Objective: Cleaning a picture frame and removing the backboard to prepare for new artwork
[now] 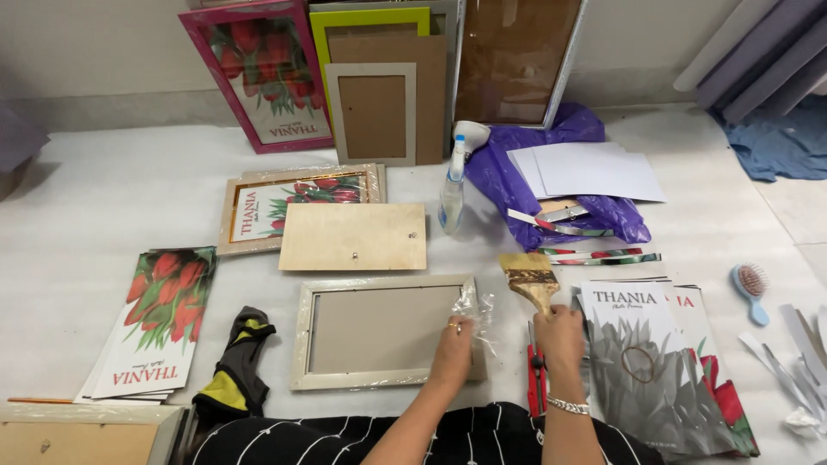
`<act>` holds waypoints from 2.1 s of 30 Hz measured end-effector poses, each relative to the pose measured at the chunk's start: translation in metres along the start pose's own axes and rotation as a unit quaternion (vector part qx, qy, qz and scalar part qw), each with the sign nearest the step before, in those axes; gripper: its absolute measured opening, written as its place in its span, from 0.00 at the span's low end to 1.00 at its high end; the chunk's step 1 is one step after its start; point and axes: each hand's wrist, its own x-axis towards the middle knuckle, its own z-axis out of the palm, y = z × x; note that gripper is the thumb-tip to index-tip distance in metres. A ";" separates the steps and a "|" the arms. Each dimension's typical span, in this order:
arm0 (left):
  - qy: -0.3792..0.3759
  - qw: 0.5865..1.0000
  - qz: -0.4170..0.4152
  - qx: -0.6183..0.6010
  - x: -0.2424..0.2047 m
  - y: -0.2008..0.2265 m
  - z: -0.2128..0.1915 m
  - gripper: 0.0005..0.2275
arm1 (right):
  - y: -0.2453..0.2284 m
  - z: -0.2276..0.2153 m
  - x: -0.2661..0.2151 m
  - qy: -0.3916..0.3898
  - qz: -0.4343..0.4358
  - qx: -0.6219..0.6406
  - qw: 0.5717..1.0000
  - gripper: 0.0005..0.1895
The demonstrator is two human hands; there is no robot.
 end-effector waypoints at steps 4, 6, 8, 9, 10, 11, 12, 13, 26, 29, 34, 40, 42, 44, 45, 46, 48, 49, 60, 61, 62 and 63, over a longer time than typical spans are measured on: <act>-0.042 0.999 -0.003 -0.033 0.022 0.054 0.001 0.20 | -0.023 -0.054 -0.021 -0.001 -0.008 0.016 1.000 0.24; -0.196 0.974 -0.048 -0.099 0.035 0.087 -0.009 0.22 | -0.027 -0.064 -0.020 -0.015 0.001 0.122 0.992 0.23; -0.238 0.970 0.008 -0.054 0.034 0.094 0.010 0.27 | -0.035 -0.068 -0.022 -0.039 0.013 0.159 0.986 0.22; -0.280 0.958 0.064 -0.008 0.033 0.098 0.019 0.32 | -0.039 -0.069 -0.023 -0.064 0.026 0.196 0.978 0.21; -0.279 0.958 0.064 -0.008 0.029 0.095 0.030 0.32 | -0.036 -0.063 -0.023 -0.064 0.025 0.196 0.978 0.21; -0.200 0.973 0.112 0.002 0.025 0.093 0.042 0.22 | -0.033 -0.056 -0.022 -0.078 0.017 0.244 0.966 0.20; -0.119 0.980 0.159 0.013 0.021 0.090 0.053 0.13 | -0.030 -0.049 -0.022 -0.091 0.008 0.292 0.952 0.19; -0.120 0.980 0.159 0.013 0.019 0.090 0.052 0.13 | -0.029 -0.047 -0.021 -0.091 0.009 0.292 0.952 0.19; -0.034 0.990 0.015 0.134 0.022 0.028 0.078 0.20 | -0.020 -0.020 -0.014 -0.025 -0.056 0.158 0.985 0.22; -0.149 0.985 -0.074 -0.039 0.038 0.026 0.092 0.28 | -0.006 -0.002 0.000 -0.039 -0.058 0.145 0.987 0.24; -0.092 0.996 -0.004 -0.011 0.044 0.066 0.035 0.23 | -0.012 0.011 -0.001 -0.076 -0.026 0.187 0.979 0.29; -0.027 0.999 0.017 0.044 0.012 0.049 -0.044 0.20 | -0.043 -0.011 -0.022 -0.119 -0.054 0.326 0.936 0.23; 0.003 0.997 0.010 0.072 -0.005 0.014 -0.049 0.16 | -0.047 -0.009 -0.023 -0.136 -0.003 0.327 0.935 0.23; 0.000 0.996 -0.009 0.087 -0.021 -0.020 -0.062 0.16 | -0.046 -0.006 -0.021 -0.126 0.007 0.294 0.947 0.23; -0.004 0.995 -0.027 0.101 -0.030 -0.038 -0.068 0.16 | -0.045 -0.004 -0.020 -0.116 0.017 0.260 0.958 0.23; -0.003 0.994 -0.027 0.102 -0.037 -0.049 -0.081 0.16 | -0.043 -0.004 -0.017 -0.116 0.016 0.261 0.958 0.23; -0.017 0.989 -0.071 0.129 -0.049 -0.071 -0.104 0.16 | -0.037 -0.006 -0.007 -0.047 0.018 0.056 0.997 0.23; -0.016 0.989 -0.072 0.128 -0.052 -0.077 -0.119 0.16 | -0.028 0.004 0.001 -0.046 0.017 0.055 0.997 0.23; -0.055 0.918 -0.301 0.252 -0.103 -0.145 -0.198 0.22 | -0.018 0.050 -0.007 0.042 -0.133 -0.177 0.974 0.22; -0.057 0.919 -0.299 0.251 -0.103 -0.153 -0.195 0.22 | -0.028 0.045 -0.024 0.043 -0.131 -0.178 0.974 0.22; -0.054 0.914 -0.338 0.216 -0.103 -0.161 -0.192 0.25 | -0.038 0.041 -0.041 -0.035 -0.118 -0.106 0.987 0.16; -0.052 0.907 -0.378 0.181 -0.104 -0.169 -0.188 0.27 | -0.049 0.037 -0.058 -0.113 -0.104 -0.033 0.988 0.11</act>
